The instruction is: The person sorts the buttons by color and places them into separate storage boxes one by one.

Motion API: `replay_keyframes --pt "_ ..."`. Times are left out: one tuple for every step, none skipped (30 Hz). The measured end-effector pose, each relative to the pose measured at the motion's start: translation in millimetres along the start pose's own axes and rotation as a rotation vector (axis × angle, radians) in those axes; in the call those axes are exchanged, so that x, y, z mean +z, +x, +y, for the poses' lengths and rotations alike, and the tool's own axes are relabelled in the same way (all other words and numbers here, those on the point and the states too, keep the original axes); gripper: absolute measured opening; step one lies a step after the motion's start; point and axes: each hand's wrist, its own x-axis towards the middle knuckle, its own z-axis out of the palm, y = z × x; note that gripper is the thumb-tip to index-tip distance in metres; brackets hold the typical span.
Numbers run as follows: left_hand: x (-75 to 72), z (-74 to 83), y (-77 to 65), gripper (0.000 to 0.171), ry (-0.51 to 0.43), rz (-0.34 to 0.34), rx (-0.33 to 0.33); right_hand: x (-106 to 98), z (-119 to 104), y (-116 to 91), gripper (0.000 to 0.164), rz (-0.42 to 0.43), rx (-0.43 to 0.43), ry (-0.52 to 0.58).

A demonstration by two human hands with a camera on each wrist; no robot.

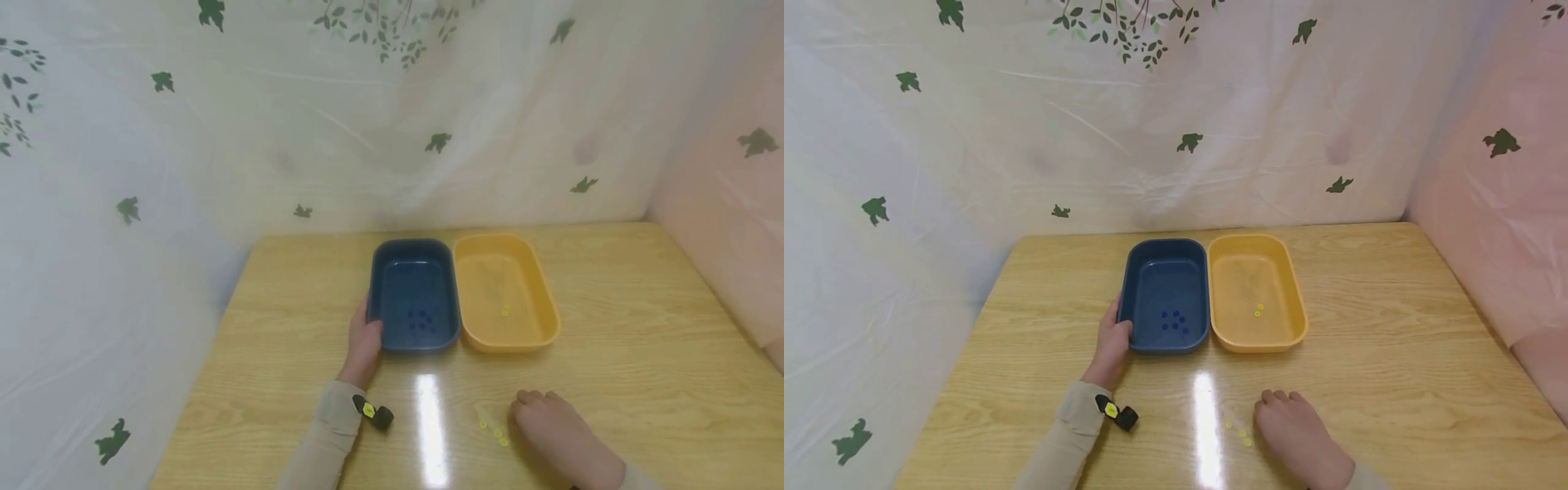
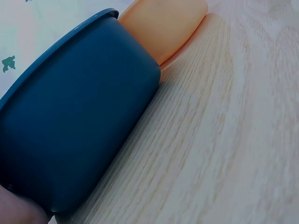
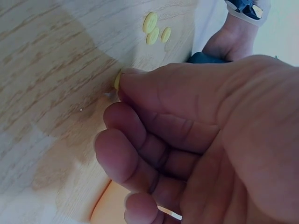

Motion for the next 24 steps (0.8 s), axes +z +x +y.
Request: replay_keyframes --pt "0.0 0.1 -0.2 0.074 0.0 0.001 0.004 -0.3 0.2 0.1 0.015 0.0 -0.004 -0.012" --pt "0.0 0.2 -0.2 0.074 0.001 0.004 0.007 -0.4 0.6 0.4 0.015 0.001 -0.01 -0.026" --pt "-0.1 0.2 -0.3 0.074 0.003 0.006 0.003 -0.5 1.1 0.7 0.014 0.003 -0.015 -0.038" --pt "-0.1 0.2 -0.3 0.074 0.004 0.008 0.001 -0.5 1.6 1.0 0.014 0.008 -0.022 -0.052" --pt "-0.2 0.2 -0.4 0.074 0.006 0.011 -0.005 -0.3 2.2 1.4 0.014 0.009 -0.028 -0.064" --pt "-0.2 0.4 -0.4 0.074 0.005 0.01 -0.006 -0.4 2.7 1.8 0.014 0.009 -0.032 -0.07" --pt "-0.1 0.3 -0.3 0.073 0.005 0.009 -0.009 -0.5 3.2 2.1 0.014 0.005 -0.034 -0.074" --pt "-0.1 0.4 -0.2 0.073 0.004 0.01 -0.014 -0.5 3.7 2.3 0.013 0.002 -0.035 -0.075" --pt "0.0 0.6 -0.3 0.073 0.001 0.009 -0.017 -0.7 4.0 2.4 0.013 0.0 -0.035 -0.072" --pt "0.1 0.4 -0.2 0.073 -0.004 0.008 -0.018 -0.5 4.3 2.4 0.013 -0.007 -0.032 -0.068" --pt "0.3 0.4 -0.3 0.073 -0.008 0.008 -0.019 -0.1 4.6 2.4 0.013 -0.01 -0.031 -0.063" --pt "0.5 0.3 -0.3 0.073 -0.012 0.007 -0.016 0.1 4.8 2.4 0.013 -0.012 -0.03 -0.061" --pt "0.5 0.1 -0.2 0.073 -0.014 0.008 -0.017 0.4 5.0 2.1 0.013 -0.015 -0.025 -0.054" --pt "0.6 0.1 -0.3 0.073 -0.012 0.01 -0.015 0.7 5.1 1.8 0.014 -0.014 -0.021 -0.048" --pt "0.7 0.1 -0.4 0.074 -0.012 0.011 -0.013 0.8 5.2 1.5 0.014 -0.015 -0.017 -0.041" --pt "0.8 0.2 -0.5 0.074 -0.011 0.012 -0.013 1.0 5.3 1.0 0.014 -0.012 -0.016 -0.037" --pt "0.9 0.4 -0.8 0.074 -0.009 0.013 -0.013 1.1 5.2 0.6 0.014 -0.006 -0.017 -0.032" --pt "0.8 0.4 -0.9 0.074 -0.005 0.015 -0.012 1.1 5.1 0.4 0.014 -0.007 -0.013 -0.029" --pt "0.9 0.7 -1.1 0.074 -0.004 0.017 -0.014 1.2 5.0 0.2 0.015 -0.007 -0.011 -0.026" --pt "0.8 0.9 -1.3 0.074 -0.003 0.017 -0.014 1.2 4.8 0.1 0.015 -0.001 -0.012 -0.028" --pt "0.8 0.9 -1.3 0.074 -0.007 0.014 -0.013 1.3 4.7 0.0 0.014 0.003 -0.016 -0.028" --pt "0.8 1.3 -1.7 0.074 -0.008 0.013 -0.012 1.3 4.5 0.1 0.014 0.003 -0.016 -0.027" --pt "0.8 1.0 -1.6 0.074 -0.008 0.011 -0.012 1.1 4.3 0.1 0.014 0.0 -0.012 -0.028" --pt "0.6 0.9 -1.6 0.073 -0.01 0.011 -0.012 1.1 4.2 0.4 0.013 -0.01 -0.007 -0.027"
